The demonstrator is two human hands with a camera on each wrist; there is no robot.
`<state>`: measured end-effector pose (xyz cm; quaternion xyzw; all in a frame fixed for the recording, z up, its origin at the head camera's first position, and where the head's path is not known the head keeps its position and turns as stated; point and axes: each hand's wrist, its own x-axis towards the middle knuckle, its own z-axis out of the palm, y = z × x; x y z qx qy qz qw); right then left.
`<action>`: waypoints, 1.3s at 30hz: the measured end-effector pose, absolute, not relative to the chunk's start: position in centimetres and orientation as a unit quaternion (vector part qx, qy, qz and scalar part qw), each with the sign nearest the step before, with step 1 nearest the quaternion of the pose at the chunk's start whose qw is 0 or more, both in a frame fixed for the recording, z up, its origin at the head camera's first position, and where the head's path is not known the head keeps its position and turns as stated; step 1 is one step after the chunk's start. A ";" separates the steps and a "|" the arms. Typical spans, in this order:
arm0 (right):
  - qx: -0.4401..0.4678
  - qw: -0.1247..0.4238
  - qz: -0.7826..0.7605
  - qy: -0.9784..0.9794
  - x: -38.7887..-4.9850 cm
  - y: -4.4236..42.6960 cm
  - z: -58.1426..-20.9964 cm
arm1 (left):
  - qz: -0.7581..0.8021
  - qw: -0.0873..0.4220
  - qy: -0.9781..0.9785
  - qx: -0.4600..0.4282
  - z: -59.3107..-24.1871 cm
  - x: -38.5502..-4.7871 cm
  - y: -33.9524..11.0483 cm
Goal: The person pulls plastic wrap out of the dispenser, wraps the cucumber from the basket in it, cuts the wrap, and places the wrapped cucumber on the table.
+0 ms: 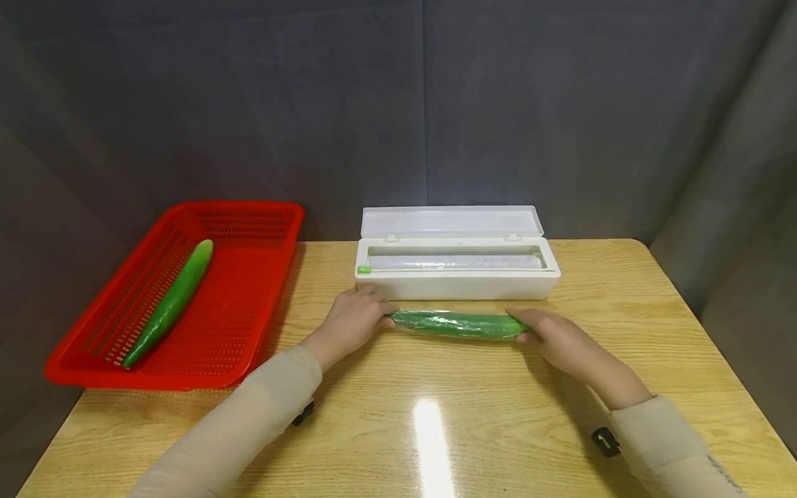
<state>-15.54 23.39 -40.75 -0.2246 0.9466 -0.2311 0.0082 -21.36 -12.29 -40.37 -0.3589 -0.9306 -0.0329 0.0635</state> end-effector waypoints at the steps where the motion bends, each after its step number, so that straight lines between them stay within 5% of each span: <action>1: -0.229 0.010 -0.229 0.946 -15.3 23.4 -40.6 | -0.033 0.063 -0.929 -0.364 -40.3 -21.2 -12.4; 16: -0.228 0.018 -0.229 0.946 -14.4 23.6 -41.0 | -0.074 -0.032 -0.920 -0.384 -40.8 -19.5 -13.0; 39: -0.225 0.000 -0.261 0.939 -14.1 25.4 -41.3 | -0.085 0.027 -0.930 -0.357 -40.9 -19.9 -12.2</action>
